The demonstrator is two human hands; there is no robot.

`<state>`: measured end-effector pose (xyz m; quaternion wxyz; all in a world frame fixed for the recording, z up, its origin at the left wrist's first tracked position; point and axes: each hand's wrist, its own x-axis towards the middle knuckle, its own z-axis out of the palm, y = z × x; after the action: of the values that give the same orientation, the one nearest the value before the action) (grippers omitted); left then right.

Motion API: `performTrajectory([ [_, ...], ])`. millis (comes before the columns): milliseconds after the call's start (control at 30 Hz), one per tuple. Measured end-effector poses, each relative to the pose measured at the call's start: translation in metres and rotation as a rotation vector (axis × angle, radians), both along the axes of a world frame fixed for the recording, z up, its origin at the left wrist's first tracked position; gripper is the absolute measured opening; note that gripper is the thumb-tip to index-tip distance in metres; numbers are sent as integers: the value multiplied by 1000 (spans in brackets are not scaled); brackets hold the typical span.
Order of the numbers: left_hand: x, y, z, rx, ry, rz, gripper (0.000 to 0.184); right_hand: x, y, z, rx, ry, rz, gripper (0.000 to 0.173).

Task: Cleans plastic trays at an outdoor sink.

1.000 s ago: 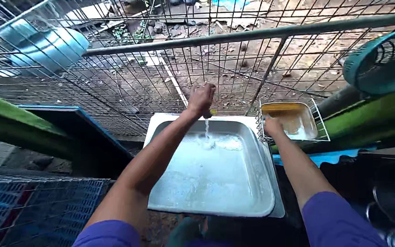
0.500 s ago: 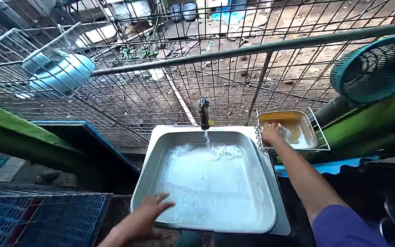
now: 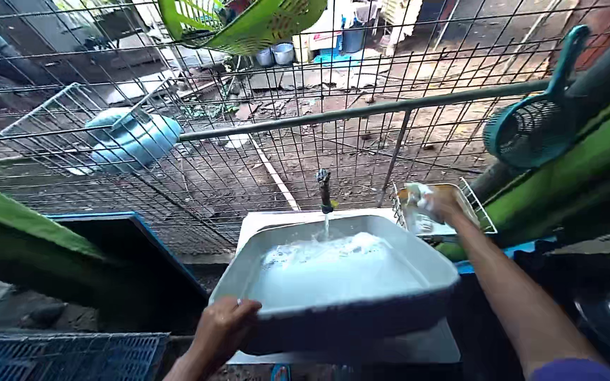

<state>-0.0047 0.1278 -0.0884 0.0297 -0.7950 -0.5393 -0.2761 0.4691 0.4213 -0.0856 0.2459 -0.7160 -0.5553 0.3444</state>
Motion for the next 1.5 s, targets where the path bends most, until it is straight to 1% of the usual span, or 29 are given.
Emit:
performTrajectory([
  [33,-2,13,13,-4,-42,17,27,1,-9,22,74,107,-66,34],
  [100,-7,38,41,-117,-123,33,28,1,-28,62,250,362,-205,27],
  [133,-10,51,54,-226,-156,37,29,-2,-38,83,328,496,-273,24],
  [200,-13,81,76,-498,-197,65,30,-13,-64,122,456,683,-269,26],
  [233,-13,98,82,-631,-201,79,31,-23,-79,135,503,685,-214,34],
  [300,-16,131,76,-788,-212,66,32,-56,-103,140,585,503,-110,37],
  [400,-24,165,55,-829,-344,17,30,-146,-138,107,648,111,134,30],
  [500,-34,184,43,-890,-482,49,31,-263,-178,40,773,-159,356,33],
  [567,-44,192,29,-852,-457,96,32,-327,-197,-7,866,-268,449,37],
  [633,-51,193,22,-769,-341,137,35,-349,-196,-40,976,-303,410,36],
  [667,-51,190,22,-707,-299,137,36,-340,-184,-49,1033,-316,319,37],
  [733,-49,188,22,-622,-265,119,40,-290,-145,-45,1087,-332,58,38],
  [767,-49,188,22,-616,-255,115,42,-256,-127,-34,1030,-341,-76,39],
  [833,-44,190,25,-667,-237,128,46,-199,-106,-1,678,-329,-237,40],
  [867,-41,191,25,-697,-231,142,47,-189,-103,14,508,-330,-282,41],
  [900,-39,193,24,-703,-233,152,47,-197,-105,25,407,-343,-291,42],
  [933,-38,194,25,-702,-241,158,47,-221,-112,29,402,-371,-254,42],
  [1000,-35,193,29,-706,-246,180,52,-295,-136,7,617,-420,-83,35],
  [1033,-35,191,30,-717,-243,189,56,-335,-154,0,666,-434,52,33],
  [1067,-37,189,29,-722,-248,193,59,-365,-170,-3,650,-438,190,35],
  [1100,-39,188,28,-722,-262,192,60,-380,-178,0,616,-443,293,38],
  [1133,-41,188,26,-708,-281,184,60,-378,-175,8,539,-446,345,40],
  [1200,-43,187,24,-672,-289,161,58,-335,-148,29,347,-459,311,45],
  [1300,-40,181,26,-658,-278,151,58,-241,-94,57,136,-488,108,46],
  [1333,-37,179,27,-669,-269,152,59,-226,-83,62,81,-504,51,46],
  [1367,-35,177,28,-678,-266,157,61,-230,-81,63,52,-522,16,48],
  [1400,-35,174,29,-687,-265,163,64,-252,-90,64,24,-537,22,51],
  [1433,-35,171,31,-701,-272,165,67,-287,-108,62,10,-547,71,53],
  [1500,-37,168,29,-711,-321,173,71,-357,-154,52,84,-520,267,52],
])
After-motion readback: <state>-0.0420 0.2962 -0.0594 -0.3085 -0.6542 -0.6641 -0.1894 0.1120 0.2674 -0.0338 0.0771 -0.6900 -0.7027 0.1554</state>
